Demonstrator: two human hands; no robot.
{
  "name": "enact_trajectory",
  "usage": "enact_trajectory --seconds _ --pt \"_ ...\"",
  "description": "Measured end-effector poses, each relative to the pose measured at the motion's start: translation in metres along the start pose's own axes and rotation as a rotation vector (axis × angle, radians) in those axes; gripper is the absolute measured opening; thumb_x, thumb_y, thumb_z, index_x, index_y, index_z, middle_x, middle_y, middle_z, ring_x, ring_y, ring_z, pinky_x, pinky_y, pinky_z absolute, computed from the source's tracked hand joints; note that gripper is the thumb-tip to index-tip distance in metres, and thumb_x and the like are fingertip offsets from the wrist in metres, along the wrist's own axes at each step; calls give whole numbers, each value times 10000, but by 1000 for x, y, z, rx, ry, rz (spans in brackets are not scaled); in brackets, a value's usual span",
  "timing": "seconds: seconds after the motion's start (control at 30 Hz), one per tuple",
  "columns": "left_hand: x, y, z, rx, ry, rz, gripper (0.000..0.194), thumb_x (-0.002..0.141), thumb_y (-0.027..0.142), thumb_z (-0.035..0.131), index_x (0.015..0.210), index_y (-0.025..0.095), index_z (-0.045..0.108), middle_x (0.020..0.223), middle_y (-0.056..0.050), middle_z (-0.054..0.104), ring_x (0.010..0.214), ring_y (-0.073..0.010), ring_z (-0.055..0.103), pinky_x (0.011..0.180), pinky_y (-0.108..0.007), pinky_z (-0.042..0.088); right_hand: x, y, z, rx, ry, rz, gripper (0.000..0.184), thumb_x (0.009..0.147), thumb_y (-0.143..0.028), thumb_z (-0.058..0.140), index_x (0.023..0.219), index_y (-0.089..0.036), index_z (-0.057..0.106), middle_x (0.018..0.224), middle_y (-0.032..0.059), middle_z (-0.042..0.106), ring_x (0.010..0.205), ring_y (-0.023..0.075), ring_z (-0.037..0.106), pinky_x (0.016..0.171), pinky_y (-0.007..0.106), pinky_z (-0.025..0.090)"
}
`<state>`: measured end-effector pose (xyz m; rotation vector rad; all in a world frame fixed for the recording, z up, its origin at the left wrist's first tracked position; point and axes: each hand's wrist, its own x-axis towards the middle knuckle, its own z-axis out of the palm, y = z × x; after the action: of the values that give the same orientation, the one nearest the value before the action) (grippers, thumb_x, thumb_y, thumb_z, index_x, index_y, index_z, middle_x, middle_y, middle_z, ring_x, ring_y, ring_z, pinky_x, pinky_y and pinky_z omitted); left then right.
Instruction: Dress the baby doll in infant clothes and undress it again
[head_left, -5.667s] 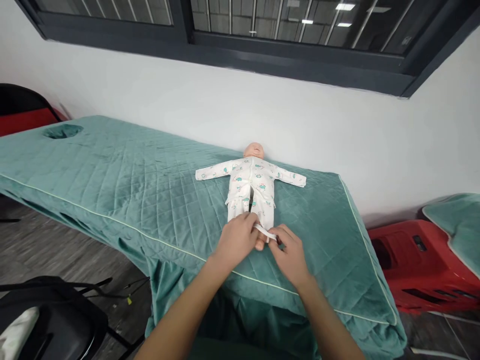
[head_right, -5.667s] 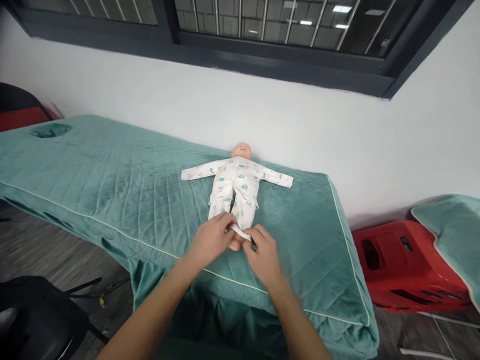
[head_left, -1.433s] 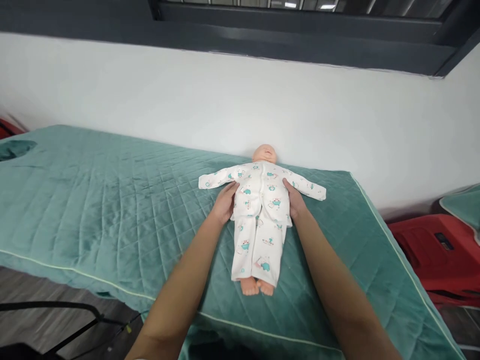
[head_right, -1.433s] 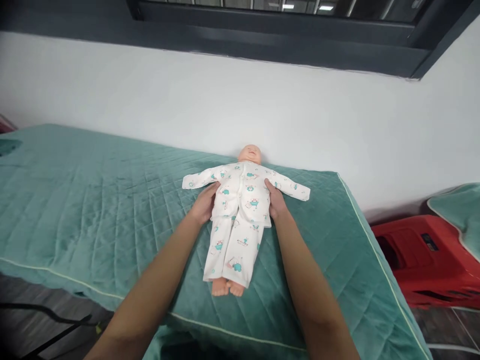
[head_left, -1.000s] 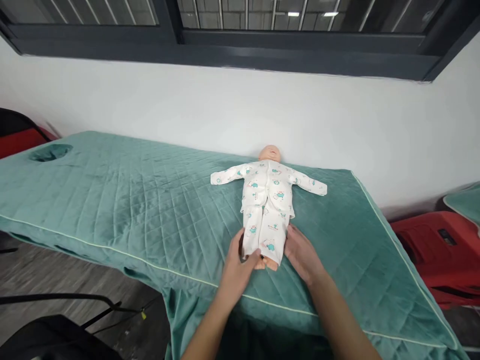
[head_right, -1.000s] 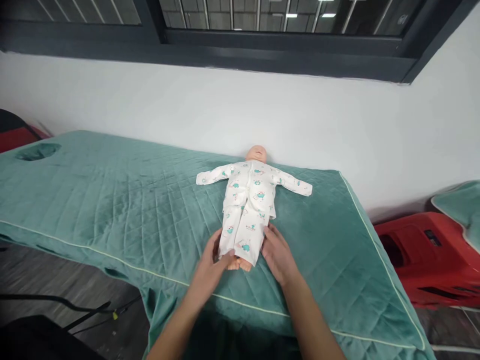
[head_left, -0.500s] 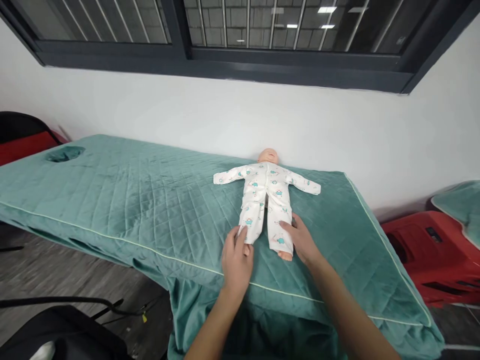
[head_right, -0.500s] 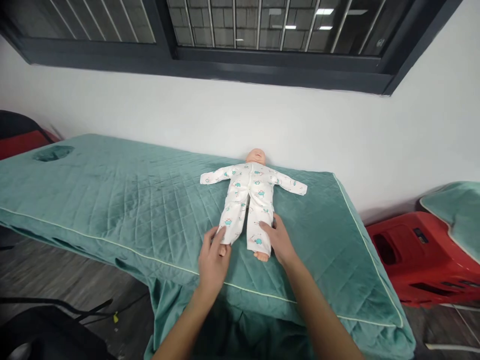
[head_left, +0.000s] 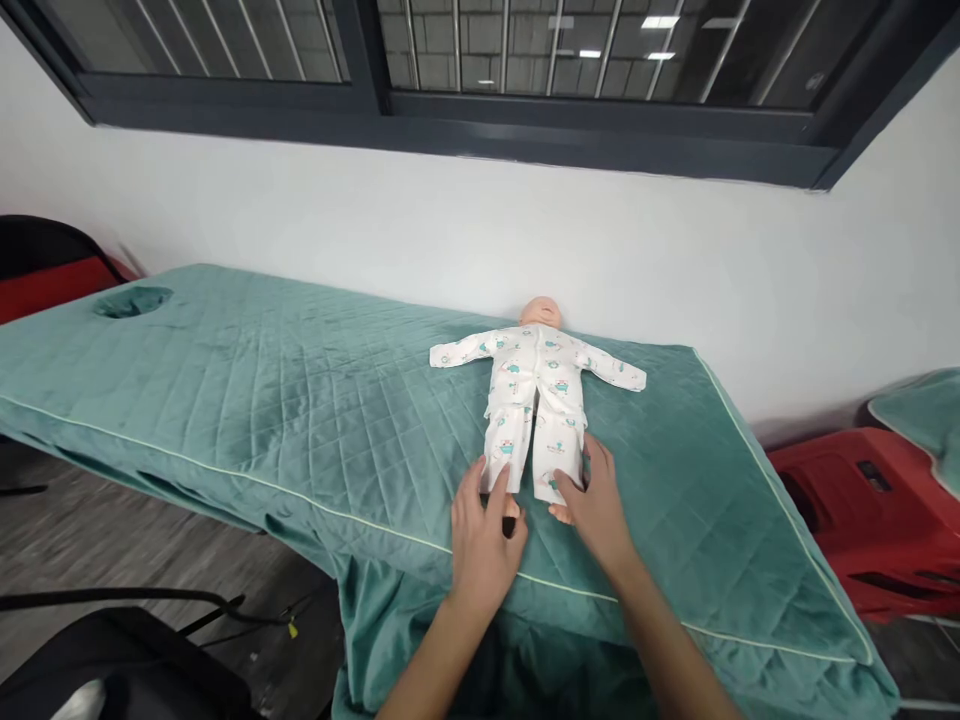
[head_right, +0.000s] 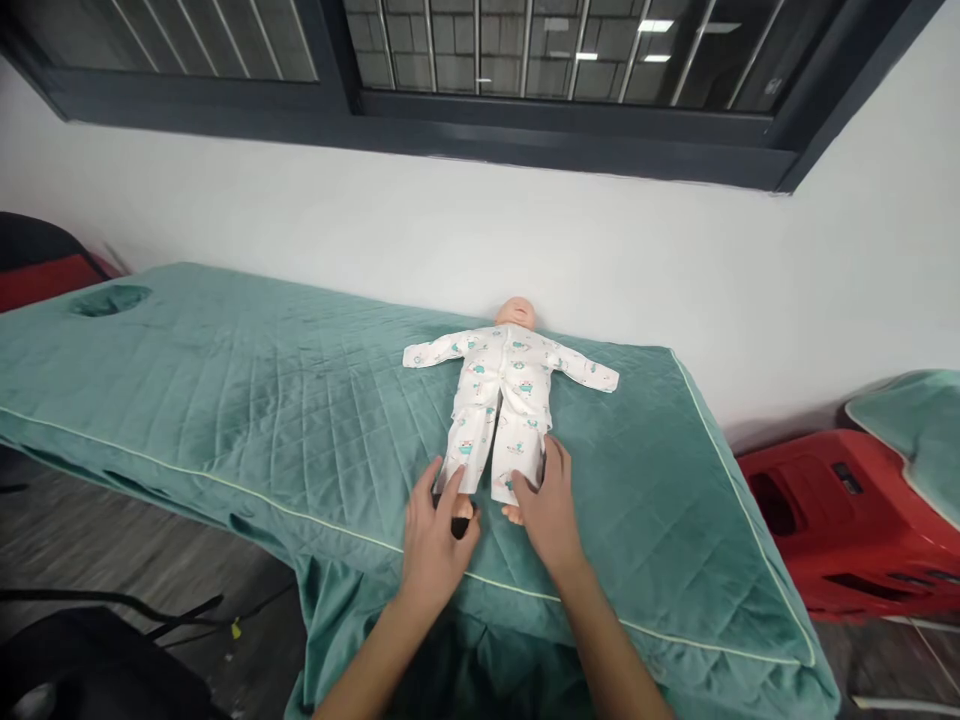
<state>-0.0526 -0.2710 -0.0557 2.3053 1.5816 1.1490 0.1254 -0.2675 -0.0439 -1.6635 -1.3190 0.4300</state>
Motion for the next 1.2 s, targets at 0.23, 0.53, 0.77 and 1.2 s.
enact_trajectory --seconds 0.23,0.53,0.77,1.2 --pt "52 15 -16 126 -198 216 357 912 189 515 1255 210 611 1572 -77 372 1489 -327 245 1142 -585 345 36 -45 -11 -383 -297 -541 312 953 -149 418 1196 -184 610 1282 119 583 1284 252 467 1133 486 367" --pt "57 11 -32 114 -440 419 182 927 254 559 993 201 721 1163 -83 711 1425 -298 408 1177 -609 305 48 -48 -30 -536 -760 -752 244 948 -186 485 816 -197 690 824 38 679 886 195 619 1157 459 318" --pt "36 -33 -73 -39 -267 356 254 964 207 481 1094 274 689 1069 -13 752 1191 -204 637 1046 -435 514 30 -66 -75 -180 -791 -426 321 1026 -314 379 975 -249 689 929 20 708 909 190 652 1008 394 467" --pt "64 -125 -71 -18 -64 69 297 951 288 478 1192 257 648 1192 -46 708 1127 -197 667 988 -365 554 45 1 -68 -127 -168 -241 282 971 -387 494 1177 -250 629 1284 94 632 1207 260 590 1040 456 484"
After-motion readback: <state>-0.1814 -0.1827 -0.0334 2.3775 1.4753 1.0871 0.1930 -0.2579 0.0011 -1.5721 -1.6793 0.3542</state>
